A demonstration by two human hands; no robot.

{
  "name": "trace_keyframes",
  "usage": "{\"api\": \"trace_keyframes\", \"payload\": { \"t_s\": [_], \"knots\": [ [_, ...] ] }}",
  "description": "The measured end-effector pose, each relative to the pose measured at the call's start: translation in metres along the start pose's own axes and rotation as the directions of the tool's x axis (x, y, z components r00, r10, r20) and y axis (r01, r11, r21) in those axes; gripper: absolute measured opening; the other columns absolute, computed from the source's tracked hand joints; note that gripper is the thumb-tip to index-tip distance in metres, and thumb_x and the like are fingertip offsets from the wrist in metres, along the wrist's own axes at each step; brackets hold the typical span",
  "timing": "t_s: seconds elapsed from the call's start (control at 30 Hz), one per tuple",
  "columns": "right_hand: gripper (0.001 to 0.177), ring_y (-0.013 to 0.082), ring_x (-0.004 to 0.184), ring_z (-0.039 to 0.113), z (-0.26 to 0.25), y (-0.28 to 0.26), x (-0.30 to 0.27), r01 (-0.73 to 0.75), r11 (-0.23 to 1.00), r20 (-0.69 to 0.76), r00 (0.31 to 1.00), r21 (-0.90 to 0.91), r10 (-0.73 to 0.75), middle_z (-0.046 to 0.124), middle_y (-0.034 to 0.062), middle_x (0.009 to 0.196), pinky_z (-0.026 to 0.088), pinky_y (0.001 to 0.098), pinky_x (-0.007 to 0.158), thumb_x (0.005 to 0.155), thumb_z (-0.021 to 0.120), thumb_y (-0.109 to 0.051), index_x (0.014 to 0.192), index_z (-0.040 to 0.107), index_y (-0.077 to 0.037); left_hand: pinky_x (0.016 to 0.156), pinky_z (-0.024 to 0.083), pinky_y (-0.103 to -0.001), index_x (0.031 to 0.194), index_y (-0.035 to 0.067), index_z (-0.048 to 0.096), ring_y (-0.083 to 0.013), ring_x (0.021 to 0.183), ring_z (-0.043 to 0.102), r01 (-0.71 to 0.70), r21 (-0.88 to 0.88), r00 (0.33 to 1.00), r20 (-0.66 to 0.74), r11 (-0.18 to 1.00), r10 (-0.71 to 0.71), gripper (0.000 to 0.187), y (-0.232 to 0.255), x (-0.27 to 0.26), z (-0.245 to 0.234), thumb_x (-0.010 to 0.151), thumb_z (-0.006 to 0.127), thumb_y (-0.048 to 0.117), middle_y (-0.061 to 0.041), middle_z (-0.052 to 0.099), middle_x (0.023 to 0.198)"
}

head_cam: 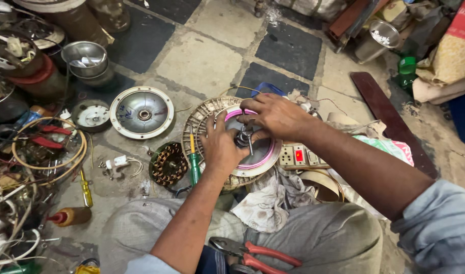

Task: The person is repairing a ceiling fan motor by hand and with pliers, manipulating internal wires and components while the assembly sits on the floor.

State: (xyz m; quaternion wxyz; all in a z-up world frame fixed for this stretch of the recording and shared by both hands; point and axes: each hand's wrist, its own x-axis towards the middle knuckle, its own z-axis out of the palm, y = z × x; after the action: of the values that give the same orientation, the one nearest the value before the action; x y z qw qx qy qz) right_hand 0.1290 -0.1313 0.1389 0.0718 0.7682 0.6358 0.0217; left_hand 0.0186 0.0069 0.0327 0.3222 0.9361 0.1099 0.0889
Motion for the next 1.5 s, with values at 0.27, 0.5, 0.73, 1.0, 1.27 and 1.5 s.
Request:
{"api": "trace_keyframes", "payload": {
  "t_s": [0.27,0.5,0.73,1.0,1.27,1.5],
  "knots": [
    [0.062,0.0296,0.130,0.053,0.006,-0.009,-0.007,0.005,0.999,-0.075,0.997,-0.036,-0.008,0.058,0.0073,0.142,0.044,0.0465,0.104,0.074,0.077,-0.043,0.128,0.068,-0.014,0.106,0.034,-0.068,0.098,0.007,0.080,-0.0411,0.144,0.031,-0.060,-0.001,0.991,-0.119,0.998,0.060,0.048,-0.001,-0.005,0.003,0.061,0.095,0.034,-0.012,0.041,0.153],
    [0.065,0.0314,0.120,0.057,0.011,-0.011,-0.007,-0.055,0.998,-0.075,0.996,0.017,0.056,0.061,0.0053,0.140,0.047,0.0467,0.100,0.075,0.076,-0.041,0.133,0.066,-0.013,0.103,0.035,-0.069,0.109,0.009,0.078,-0.0417,0.146,0.028,-0.046,0.024,0.997,-0.063,0.999,0.048,0.057,-0.004,-0.004,0.006,0.058,0.094,0.028,-0.011,0.039,0.156],
    [0.059,0.0305,0.112,0.061,0.009,-0.012,-0.007,-0.027,0.999,-0.188,0.982,-0.043,0.019,0.064,0.0053,0.131,0.055,0.0431,0.091,0.075,0.075,-0.045,0.124,0.070,-0.014,0.107,0.033,-0.068,0.106,0.008,0.077,-0.0404,0.149,0.024,-0.033,0.008,0.999,-0.031,0.999,0.033,0.050,-0.003,-0.002,0.001,0.062,0.093,0.023,-0.011,0.035,0.158],
    [0.054,0.0341,0.103,0.066,0.014,-0.024,-0.007,-0.267,0.961,-0.040,0.962,0.071,0.271,0.067,0.0110,0.106,0.056,0.0450,0.079,0.078,0.079,-0.053,0.100,0.073,-0.004,0.107,0.029,-0.071,0.098,0.005,0.077,-0.0432,0.148,0.025,-0.072,-0.065,0.995,-0.066,0.995,0.068,0.047,-0.005,-0.005,0.001,0.058,0.094,0.023,-0.014,0.037,0.156],
    [0.048,0.0344,0.098,0.069,0.028,-0.037,-0.017,-0.299,0.947,-0.267,0.909,0.120,0.321,0.069,0.0116,0.110,0.057,0.0443,0.078,0.083,0.076,-0.053,0.096,0.075,-0.006,0.105,0.037,-0.063,0.097,0.008,0.078,-0.0414,0.145,0.033,-0.099,-0.056,0.981,-0.172,0.994,0.088,0.046,-0.009,-0.009,0.006,0.057,0.092,0.026,-0.012,0.045,0.155],
    [0.055,0.0345,0.084,0.072,0.030,-0.056,-0.014,-0.538,0.809,-0.178,0.795,0.237,0.580,0.070,0.0144,0.100,0.057,0.0463,0.067,0.077,0.077,-0.060,0.087,0.077,-0.005,0.101,0.038,-0.065,0.104,0.010,0.078,-0.0431,0.144,0.033,-0.106,-0.015,0.979,-0.179,0.994,0.102,0.052,-0.005,-0.009,0.004,0.057,0.091,0.029,-0.012,0.044,0.153]
  ]
}}
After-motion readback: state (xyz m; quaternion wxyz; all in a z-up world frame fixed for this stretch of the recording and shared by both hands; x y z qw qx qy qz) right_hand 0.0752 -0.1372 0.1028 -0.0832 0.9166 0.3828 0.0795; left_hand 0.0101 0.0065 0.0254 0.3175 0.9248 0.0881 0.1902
